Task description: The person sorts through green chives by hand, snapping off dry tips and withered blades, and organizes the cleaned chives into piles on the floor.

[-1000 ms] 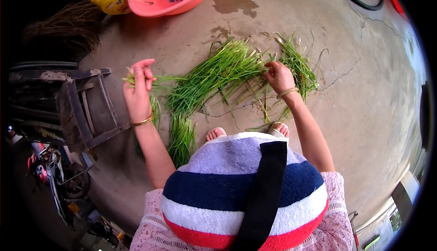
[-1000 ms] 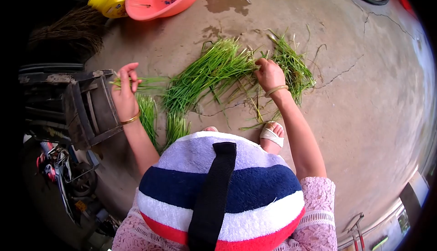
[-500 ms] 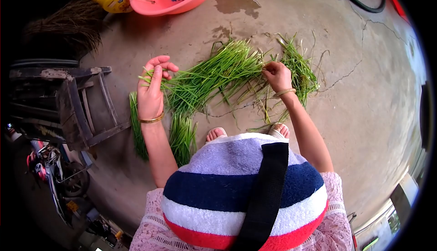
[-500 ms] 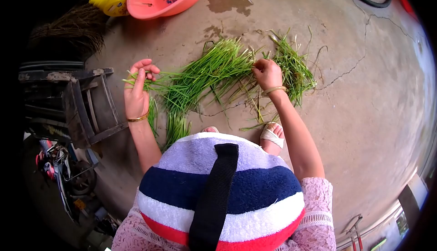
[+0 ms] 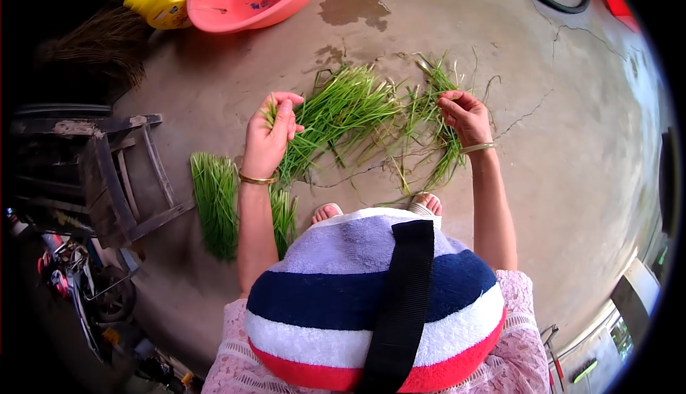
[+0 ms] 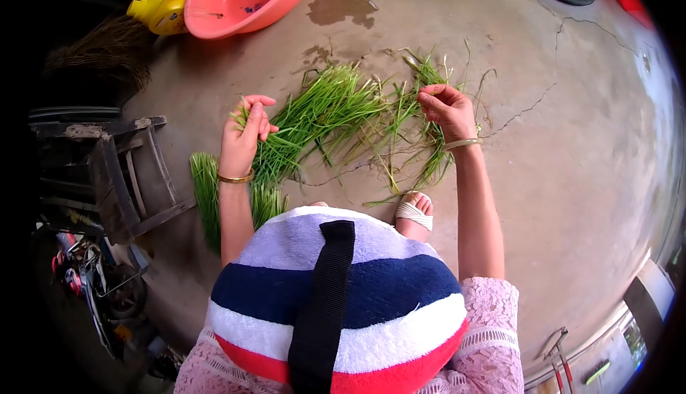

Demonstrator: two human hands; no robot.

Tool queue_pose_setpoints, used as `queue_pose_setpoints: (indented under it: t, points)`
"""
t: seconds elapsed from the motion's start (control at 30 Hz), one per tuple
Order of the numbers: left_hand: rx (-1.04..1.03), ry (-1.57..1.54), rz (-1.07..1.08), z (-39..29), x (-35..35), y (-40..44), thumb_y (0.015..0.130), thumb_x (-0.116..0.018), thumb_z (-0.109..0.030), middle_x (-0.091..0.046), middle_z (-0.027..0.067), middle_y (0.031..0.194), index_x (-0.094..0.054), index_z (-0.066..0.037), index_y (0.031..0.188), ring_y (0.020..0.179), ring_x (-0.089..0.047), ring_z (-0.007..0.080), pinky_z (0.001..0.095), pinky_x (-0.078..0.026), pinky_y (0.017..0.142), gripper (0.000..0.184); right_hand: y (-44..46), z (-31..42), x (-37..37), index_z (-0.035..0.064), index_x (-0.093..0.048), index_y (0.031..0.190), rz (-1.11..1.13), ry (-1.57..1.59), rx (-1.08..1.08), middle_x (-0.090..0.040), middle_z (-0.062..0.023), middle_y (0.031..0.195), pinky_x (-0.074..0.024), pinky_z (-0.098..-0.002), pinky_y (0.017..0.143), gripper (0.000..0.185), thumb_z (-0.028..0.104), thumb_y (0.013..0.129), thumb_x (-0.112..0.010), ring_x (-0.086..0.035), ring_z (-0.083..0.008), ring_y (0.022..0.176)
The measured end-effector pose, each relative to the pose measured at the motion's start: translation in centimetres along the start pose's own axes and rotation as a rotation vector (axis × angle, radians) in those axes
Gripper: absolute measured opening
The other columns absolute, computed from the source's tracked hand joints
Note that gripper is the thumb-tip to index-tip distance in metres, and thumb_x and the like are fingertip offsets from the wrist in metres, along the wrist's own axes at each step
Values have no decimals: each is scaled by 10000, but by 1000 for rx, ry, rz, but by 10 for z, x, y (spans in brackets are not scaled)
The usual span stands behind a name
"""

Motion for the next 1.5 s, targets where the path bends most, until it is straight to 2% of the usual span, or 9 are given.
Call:
queue_pose_setpoints:
  t: [0.07,0.17,0.43,0.67,0.73,1.0,1.2,1.4,1.5]
  points:
    - [15,-30,-6,2,-5,1,918,-408,-165,-371,-51,603,-507,-7,986,515,-355,22,192,-420,547,198,0,0,3,47,-608,834,26,-40,0,-617,-41,716,-433,-215,508,145,90,714,-676,-542,-109,578]
    - [0,103,-88,3,1,0,884,-488,-160,-472,-37,694,-547,-32,995,528,-407,12,161,-364,478,180,-8,12,7,76,-599,953,-79,-1532,152,-561,-157,904,-462,-367,754,419,146,566,-743,-553,-319,838]
    - [-112,285,-80,-11,12,-4,924,-391,-186,-513,23,780,-564,-38,1061,566,-458,42,182,-400,533,266,5,-16,-55,103,-624,903,-10,-1241,473,-522,-151,866,-469,-360,692,220,120,685,-635,-551,-307,796]
    - [-18,315,-118,-13,15,-9,890,-461,-157,-528,8,783,-583,-46,1029,642,-493,63,197,-414,574,217,10,-19,-62,90,-627,756,-5,-1189,610,-524,-115,780,-455,-348,627,74,104,690,-595,-535,-270,683]
    - [-65,375,-106,3,8,-1,871,-500,-124,-532,-40,772,-595,-44,991,703,-478,35,173,-413,622,173,6,-14,-59,84,-627,755,80,-1019,347,-521,-97,767,-444,-326,602,106,119,658,-649,-525,-227,635]
    - [-246,476,118,18,-90,12,652,-685,-69,-581,75,789,-648,-63,813,716,-572,203,274,-452,635,165,-11,-8,-68,29,-591,716,209,-708,40,-532,-9,624,-386,-223,511,123,117,668,-663,-459,-63,548]
    - [-233,485,57,30,-96,14,641,-689,-74,-582,81,750,-629,-51,782,685,-573,238,285,-450,616,155,-13,-8,-83,28,-588,734,285,-428,33,-575,17,650,-380,-191,492,100,113,720,-639,-492,-38,570]
    - [-43,364,97,35,-79,17,704,-660,-81,-603,32,726,-612,-33,765,713,-595,128,247,-443,621,91,-9,-6,-77,38,-599,796,252,-183,-57,-634,-35,736,-384,-163,468,101,138,785,-607,-529,-46,572]
    - [-101,258,95,47,-70,22,763,-621,-75,-603,18,730,-570,-21,803,748,-588,87,226,-449,652,84,-2,-1,-50,32,-597,855,19,-246,-48,-642,-54,762,-409,-179,480,159,166,772,-625,-556,-72,589]
Point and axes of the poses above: each hand's wrist, its own y-axis towards the middle knuckle, its own x-axis out of the back of the hand, z = x × y, the point moved 6 cm from there along y, towards the middle knuckle
